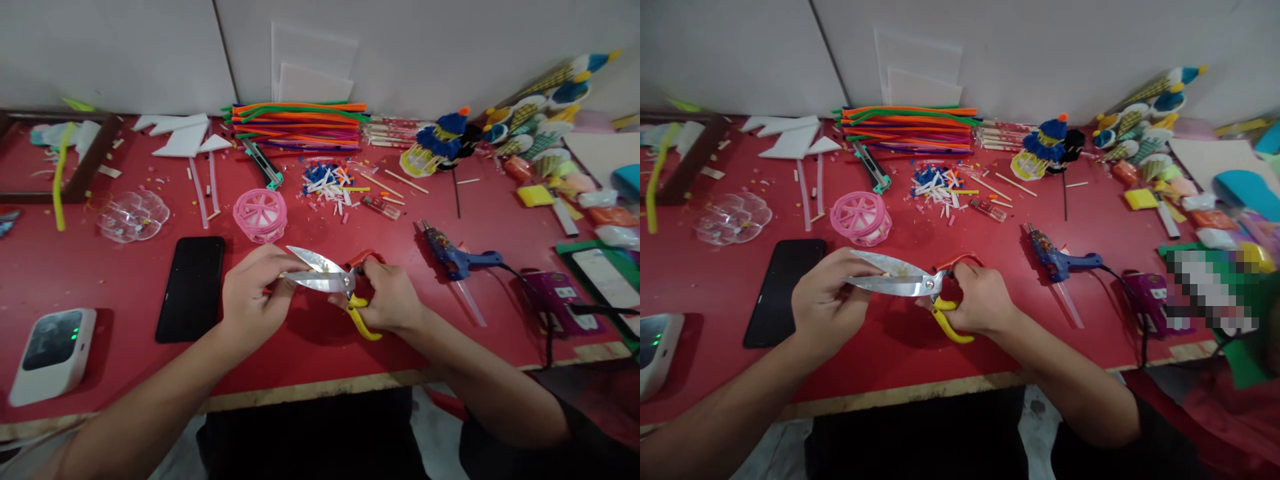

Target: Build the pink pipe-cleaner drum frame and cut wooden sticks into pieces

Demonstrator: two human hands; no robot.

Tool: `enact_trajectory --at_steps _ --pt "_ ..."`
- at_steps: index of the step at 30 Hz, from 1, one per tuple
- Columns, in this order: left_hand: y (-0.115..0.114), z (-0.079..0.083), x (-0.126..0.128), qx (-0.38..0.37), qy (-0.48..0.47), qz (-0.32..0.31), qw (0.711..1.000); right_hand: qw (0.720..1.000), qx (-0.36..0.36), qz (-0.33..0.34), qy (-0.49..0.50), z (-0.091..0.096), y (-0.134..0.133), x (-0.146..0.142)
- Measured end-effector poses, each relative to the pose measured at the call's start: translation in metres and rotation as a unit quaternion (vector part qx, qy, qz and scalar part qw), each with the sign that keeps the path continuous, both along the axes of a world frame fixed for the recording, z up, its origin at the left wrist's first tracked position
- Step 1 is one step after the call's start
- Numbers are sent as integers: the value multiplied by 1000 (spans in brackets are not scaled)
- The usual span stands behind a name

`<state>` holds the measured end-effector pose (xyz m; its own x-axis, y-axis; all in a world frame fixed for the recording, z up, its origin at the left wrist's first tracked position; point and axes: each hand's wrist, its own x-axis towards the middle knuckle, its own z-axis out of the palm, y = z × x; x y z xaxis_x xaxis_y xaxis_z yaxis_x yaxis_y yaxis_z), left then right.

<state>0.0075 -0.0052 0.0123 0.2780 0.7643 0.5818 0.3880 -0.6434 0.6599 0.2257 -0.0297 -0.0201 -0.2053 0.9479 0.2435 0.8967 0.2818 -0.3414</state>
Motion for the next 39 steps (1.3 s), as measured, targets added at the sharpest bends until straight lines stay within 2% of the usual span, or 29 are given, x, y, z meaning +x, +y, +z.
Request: enact_trajectory --at_steps 16,26,31,39 --pt "-2 4 1 -10 6 -7 1000 997 -63 33 4 -6 5 6" --pt "0 0 -1 0 12 5 1000 998 -53 22 29 -9 5 6" --pt "-1 3 0 6 12 4 1000 997 -52 39 31 -11 7 7" --pt "0 4 1 2 13 9 1000 999 3 33 18 -8 12 6"
